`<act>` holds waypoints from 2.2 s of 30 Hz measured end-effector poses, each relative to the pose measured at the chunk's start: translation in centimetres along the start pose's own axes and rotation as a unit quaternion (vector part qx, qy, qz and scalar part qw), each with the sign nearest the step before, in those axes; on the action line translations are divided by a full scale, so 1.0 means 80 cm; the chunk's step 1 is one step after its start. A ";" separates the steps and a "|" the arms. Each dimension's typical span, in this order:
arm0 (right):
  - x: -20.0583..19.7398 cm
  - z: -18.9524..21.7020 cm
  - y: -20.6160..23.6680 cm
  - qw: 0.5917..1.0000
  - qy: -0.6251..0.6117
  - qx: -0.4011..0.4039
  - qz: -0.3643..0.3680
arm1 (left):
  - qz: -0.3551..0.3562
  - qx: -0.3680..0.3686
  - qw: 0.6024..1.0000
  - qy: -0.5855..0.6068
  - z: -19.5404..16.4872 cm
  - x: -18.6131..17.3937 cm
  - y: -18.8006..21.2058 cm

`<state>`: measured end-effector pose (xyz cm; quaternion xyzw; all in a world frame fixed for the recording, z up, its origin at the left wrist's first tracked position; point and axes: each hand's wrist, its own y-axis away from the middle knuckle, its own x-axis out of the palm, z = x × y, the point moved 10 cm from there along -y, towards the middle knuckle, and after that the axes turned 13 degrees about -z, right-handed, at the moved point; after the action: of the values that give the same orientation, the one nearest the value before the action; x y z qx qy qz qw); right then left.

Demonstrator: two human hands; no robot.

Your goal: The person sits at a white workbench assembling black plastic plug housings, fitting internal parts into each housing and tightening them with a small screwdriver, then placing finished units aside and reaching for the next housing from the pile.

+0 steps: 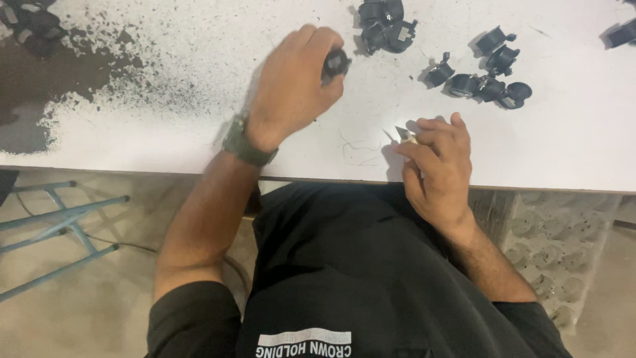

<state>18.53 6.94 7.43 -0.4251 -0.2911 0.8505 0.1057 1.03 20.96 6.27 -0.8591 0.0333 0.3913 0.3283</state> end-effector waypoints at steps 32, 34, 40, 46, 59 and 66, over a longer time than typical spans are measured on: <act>0.010 -0.007 0.024 0.998 0.045 0.037 -0.008 | -0.060 0.136 0.989 -0.010 -0.134 -0.019 0.117; 0.012 -0.006 0.024 0.998 0.052 0.032 -0.008 | -0.052 0.145 0.988 -0.021 -0.134 -0.013 0.120; 0.011 -0.008 0.026 0.997 0.069 0.036 -0.014 | -0.056 0.140 0.988 -0.038 -0.137 -0.011 0.126; -0.004 -0.002 0.038 0.997 0.018 0.009 -0.069 | -0.049 0.050 0.998 -0.003 -0.127 -0.011 0.119; 0.012 0.008 0.054 0.997 -0.064 -0.017 -0.048 | -0.078 0.003 0.996 0.047 -0.113 -0.014 0.132; 0.014 0.011 0.051 0.996 -0.071 -0.016 -0.046 | -0.081 0.021 0.995 0.056 -0.117 -0.011 0.137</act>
<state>17.44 3.76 4.71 -0.3518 -0.3309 0.8678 0.1168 3.11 6.71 5.47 -0.8726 -0.0103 0.3138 0.3742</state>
